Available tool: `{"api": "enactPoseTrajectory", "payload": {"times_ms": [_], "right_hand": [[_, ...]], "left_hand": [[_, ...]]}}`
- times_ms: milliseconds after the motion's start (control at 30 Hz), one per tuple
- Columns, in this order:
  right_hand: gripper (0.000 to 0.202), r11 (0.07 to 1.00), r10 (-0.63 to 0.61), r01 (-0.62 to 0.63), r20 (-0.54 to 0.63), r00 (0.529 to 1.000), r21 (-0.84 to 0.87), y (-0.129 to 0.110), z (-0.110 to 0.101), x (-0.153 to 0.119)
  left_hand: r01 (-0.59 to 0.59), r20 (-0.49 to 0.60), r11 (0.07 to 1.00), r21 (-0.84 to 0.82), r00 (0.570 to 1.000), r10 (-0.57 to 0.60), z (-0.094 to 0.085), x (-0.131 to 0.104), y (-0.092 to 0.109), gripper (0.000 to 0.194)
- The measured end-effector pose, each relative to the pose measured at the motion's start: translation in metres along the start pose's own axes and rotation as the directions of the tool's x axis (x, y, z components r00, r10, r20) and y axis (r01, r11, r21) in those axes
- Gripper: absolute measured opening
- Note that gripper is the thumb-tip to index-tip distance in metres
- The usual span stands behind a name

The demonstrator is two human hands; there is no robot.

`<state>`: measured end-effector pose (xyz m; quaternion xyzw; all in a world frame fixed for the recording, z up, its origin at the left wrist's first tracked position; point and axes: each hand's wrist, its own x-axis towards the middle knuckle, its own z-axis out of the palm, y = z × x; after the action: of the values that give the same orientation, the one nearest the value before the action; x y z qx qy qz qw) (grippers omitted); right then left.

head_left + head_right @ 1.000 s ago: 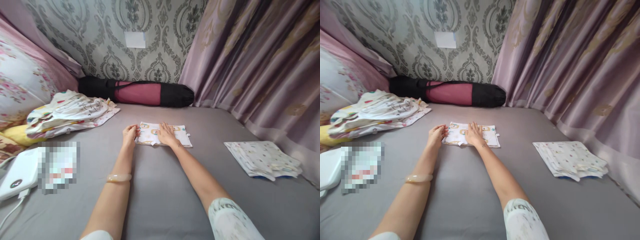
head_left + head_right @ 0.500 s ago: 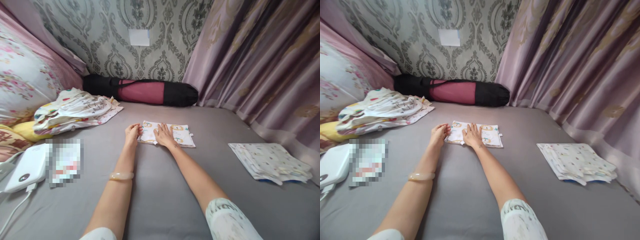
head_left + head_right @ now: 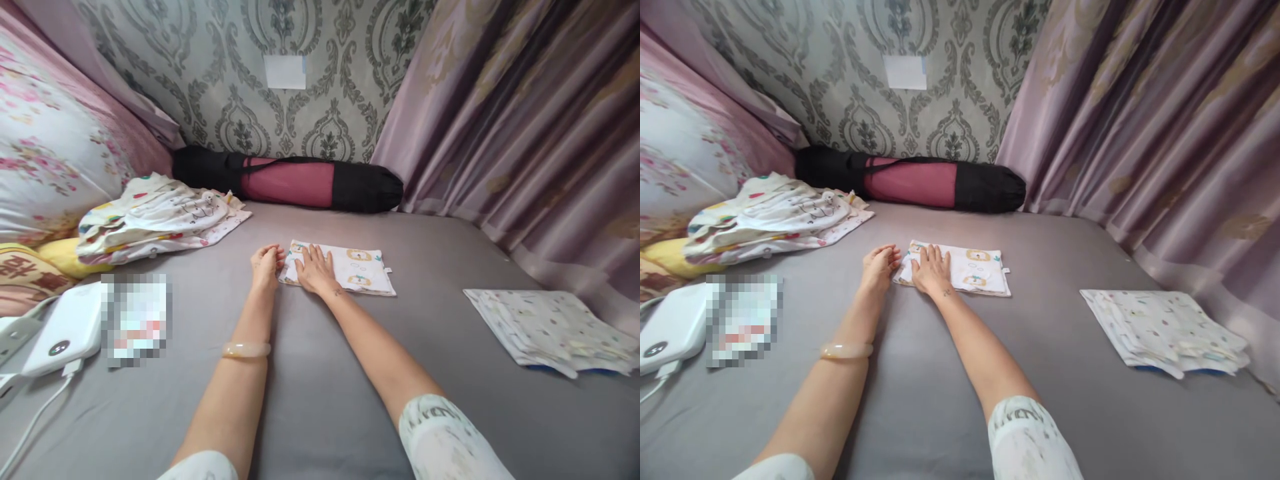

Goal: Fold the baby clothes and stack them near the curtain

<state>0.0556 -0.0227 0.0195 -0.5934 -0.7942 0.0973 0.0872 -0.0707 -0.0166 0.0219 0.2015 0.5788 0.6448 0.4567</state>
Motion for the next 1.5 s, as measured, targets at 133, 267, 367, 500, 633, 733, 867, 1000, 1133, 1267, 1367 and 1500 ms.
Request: {"api": "enactPoseTrajectory", "payload": {"times_ms": [133,267,367,500,633,733,867,1000,1133,1267,1367,1500], "right_hand": [[0.059,1.000,0.008,-0.008,0.008,1.000,0.000,0.001,-0.001,0.000],[0.058,1.000,0.031,-0.031,0.032,0.999,-0.002,-0.001,-0.005,0.001],[0.057,1.000,0.023,-0.023,0.022,0.999,0.004,-0.009,-0.008,0.004],[0.058,0.998,-0.062,0.062,-0.038,0.997,0.012,-0.026,-0.005,0.013],[0.059,0.997,-0.082,0.081,0.013,0.997,0.012,-0.035,0.003,0.020],[0.059,0.996,-0.087,0.087,0.018,0.996,0.014,-0.034,0.007,0.022],[0.059,0.996,-0.083,0.083,0.028,0.996,0.015,-0.033,0.008,0.023],[0.057,0.994,-0.087,0.084,0.054,0.995,0.066,-0.030,0.001,0.021],[0.058,0.994,-0.055,0.054,0.005,0.998,0.091,-0.014,-0.012,0.013],[0.061,0.998,0.014,-0.015,0.031,0.999,0.058,0.008,-0.018,0.005],[0.062,0.999,0.038,-0.041,0.071,0.997,0.036,0.017,-0.014,0.003],[0.062,0.999,0.029,-0.031,0.078,0.997,0.034,0.020,-0.013,0.003]], "left_hand": [[-0.005,-0.004,0.999,-0.033,1.000,0.005,0.000,-0.001,0.001,0.017],[-0.014,-0.024,1.000,-0.012,1.000,0.014,0.000,-0.002,0.002,0.017],[-0.039,-0.052,0.999,-0.016,0.998,0.038,-0.001,-0.001,0.003,0.018],[-0.066,-0.110,0.997,-0.046,0.992,0.061,-0.001,-0.001,0.007,0.016],[-0.052,-0.153,0.993,-0.108,0.988,0.035,-0.001,0.000,0.010,0.015],[-0.055,-0.160,0.991,-0.122,0.986,0.034,-0.001,0.000,0.010,0.015],[-0.062,-0.142,0.991,-0.117,0.989,0.045,-0.001,0.000,0.009,0.015],[-0.052,-0.140,0.994,-0.098,0.989,0.038,0.000,-0.002,0.010,0.016],[-0.058,-0.133,0.995,-0.075,0.990,0.048,0.002,-0.003,0.011,0.016],[-0.063,-0.108,0.996,-0.059,0.993,0.057,0.005,-0.005,0.009,0.017],[-0.060,-0.093,0.997,-0.048,0.994,0.056,0.006,-0.005,0.008,0.018],[-0.065,-0.073,0.997,-0.033,0.995,0.062,0.006,-0.006,0.007,0.018]]}}
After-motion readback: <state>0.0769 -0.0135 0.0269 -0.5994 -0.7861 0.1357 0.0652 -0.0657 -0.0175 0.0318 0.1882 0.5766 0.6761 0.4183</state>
